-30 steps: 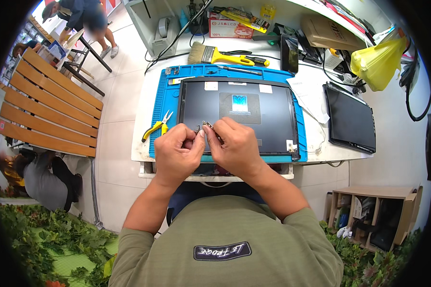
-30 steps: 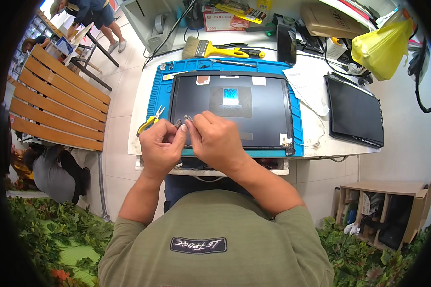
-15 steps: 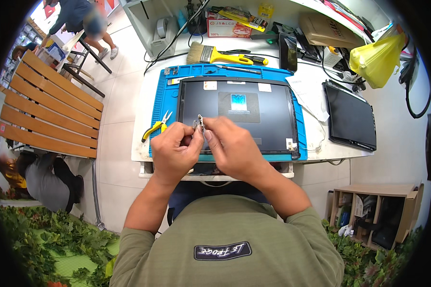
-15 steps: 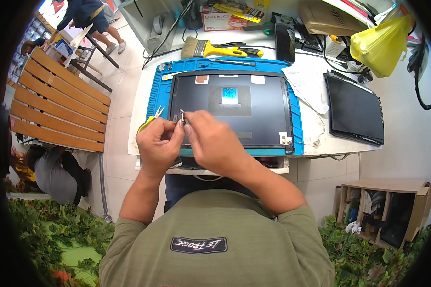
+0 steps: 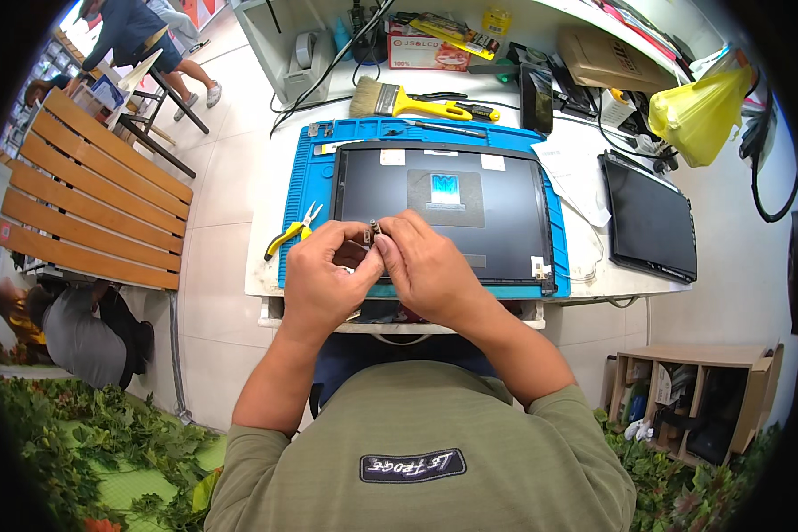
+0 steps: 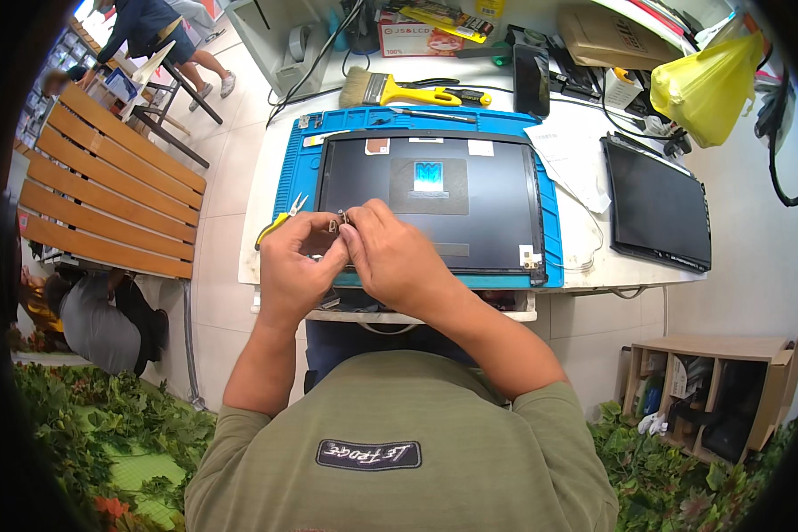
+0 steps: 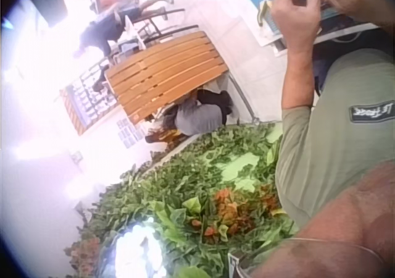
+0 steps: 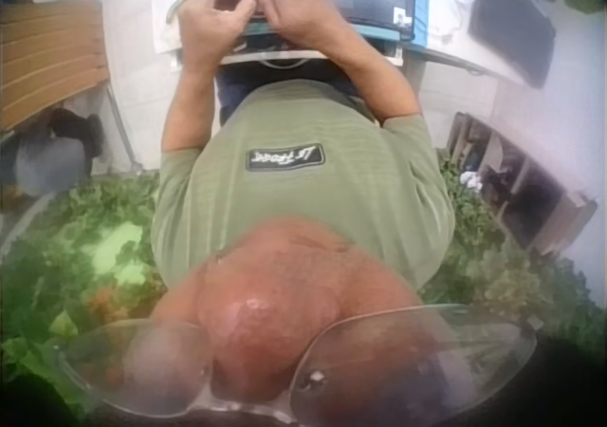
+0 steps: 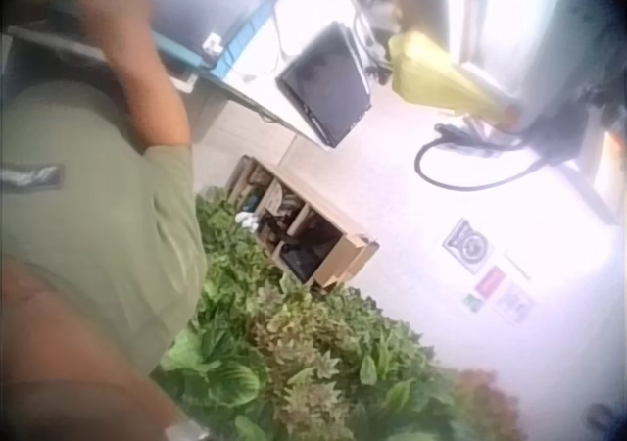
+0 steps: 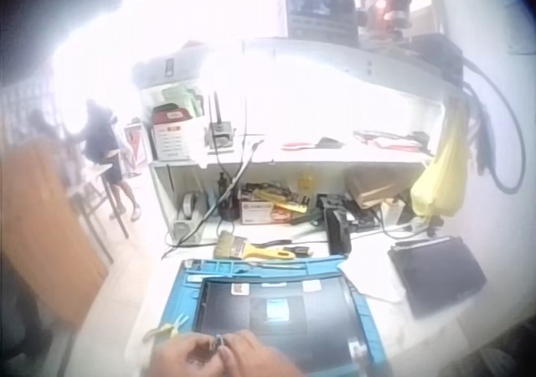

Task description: The person repairs a laptop by handling a small electronic component and using pliers to work on it over the laptop body.

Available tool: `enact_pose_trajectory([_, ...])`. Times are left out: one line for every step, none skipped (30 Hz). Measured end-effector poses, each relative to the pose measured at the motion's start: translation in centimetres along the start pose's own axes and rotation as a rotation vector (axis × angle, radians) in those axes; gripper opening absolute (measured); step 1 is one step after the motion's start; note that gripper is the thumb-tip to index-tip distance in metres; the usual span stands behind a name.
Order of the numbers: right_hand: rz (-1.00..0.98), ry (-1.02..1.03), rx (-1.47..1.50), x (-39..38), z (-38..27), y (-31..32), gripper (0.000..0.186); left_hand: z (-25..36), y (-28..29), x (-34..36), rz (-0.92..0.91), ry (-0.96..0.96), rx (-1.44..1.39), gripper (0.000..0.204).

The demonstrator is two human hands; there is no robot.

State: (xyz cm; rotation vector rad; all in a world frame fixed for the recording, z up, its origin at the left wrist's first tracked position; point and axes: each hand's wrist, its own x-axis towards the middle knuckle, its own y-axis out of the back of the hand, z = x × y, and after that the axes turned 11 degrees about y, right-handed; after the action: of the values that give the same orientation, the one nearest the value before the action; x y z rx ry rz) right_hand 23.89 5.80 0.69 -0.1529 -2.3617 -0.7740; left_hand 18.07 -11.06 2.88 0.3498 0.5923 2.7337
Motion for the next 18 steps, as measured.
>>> enact_pose_trajectory([0.002, 0.037, -0.038, -0.1, 0.1, -0.3, 0.020, -0.1, 0.0, 0.0, -0.010, 0.009, -0.006, 0.016])
enact_pose_trajectory([-0.027, 0.049, -0.062, -0.1, 0.1, -0.4, 0.019, -0.2, 0.1, 0.0, -0.021, 0.018, -0.012, 0.016])
enact_pose_trajectory([-0.055, 0.060, -0.087, -0.1, 0.2, -0.3, 0.018, -0.4, 0.1, 0.0, -0.032, 0.028, -0.018, 0.016])
enact_pose_trajectory([-0.085, 0.072, -0.110, -0.1, 0.2, -0.3, 0.018, -0.7, 0.1, -0.1, -0.040, 0.041, -0.033, 0.017])
enact_pose_trajectory([-0.095, 0.101, -0.126, -0.1, 0.1, -0.2, 0.017, -1.0, 0.1, -0.1, -0.049, 0.055, -0.048, 0.017])
enact_pose_trajectory([-0.105, 0.131, -0.142, 0.1, -0.1, 0.0, 0.017, -1.2, 0.1, -0.2, -0.057, 0.068, -0.063, 0.018])
enact_pose_trajectory([-0.114, 0.158, -0.159, 0.1, -0.1, 0.1, 0.017, -1.3, 0.3, -0.2, -0.092, 0.087, -0.088, 0.018])
enact_pose_trajectory([-0.105, 0.130, -0.129, 0.0, -0.1, 0.2, 0.016, -1.3, 0.4, -0.3, -0.126, 0.107, -0.113, 0.017])
enact_pose_trajectory([-0.097, 0.102, -0.099, -0.2, -0.1, 0.2, 0.015, -1.4, 0.6, -0.3, -0.159, 0.126, -0.138, 0.017])
enact_pose_trajectory([-0.089, 0.077, -0.068, -0.2, -0.1, 0.3, 0.015, -1.6, 0.8, -0.3, -0.208, 0.170, -0.245, 0.016])
enact_pose_trajectory([-0.106, 0.067, -0.027, -0.2, 0.0, 0.6, 0.014, -1.9, 0.9, -0.4, -0.256, 0.213, -0.353, 0.016])
enact_pose_trajectory([-0.123, 0.058, 0.013, -0.3, 0.2, 1.0, 0.014, -2.1, 1.2, -0.4, -0.303, 0.257, -0.460, 0.015])
enact_pose_trajectory([-0.138, 0.045, 0.052, -0.3, 0.4, 1.5, 0.014, -2.1, 1.6, -0.3, -0.381, 0.295, -0.506, 0.014])
enact_pose_trajectory([-0.170, -0.007, 0.159, -0.3, 0.5, 2.1, 0.015, -1.8, 2.4, -0.1, -0.459, 0.333, -0.551, 0.014])
enact_pose_trajectory([-0.200, -0.059, 0.266, -0.1, 0.5, 2.8, 0.017, -1.8, 2.9, 0.1, -0.537, 0.372, -0.595, 0.014])
enact_pose_trajectory([-0.233, -0.118, 0.369, -0.1, 0.4, 3.2, 0.020, -2.1, 3.2, 0.2, -0.589, 0.366, -0.649, 0.014])
enact_pose_trajectory([-0.261, -0.182, 0.468, -0.1, 0.4, 3.5, 0.023, -2.2, 3.3, 0.2, -0.607, 0.377, -0.674, 0.015])
enact_pose_trajectory([-0.289, -0.257, 0.559, -0.1, 0.3, 3.6, 0.027, -2.2, 3.3, 0.1, -0.625, 0.387, -0.700, 0.016])
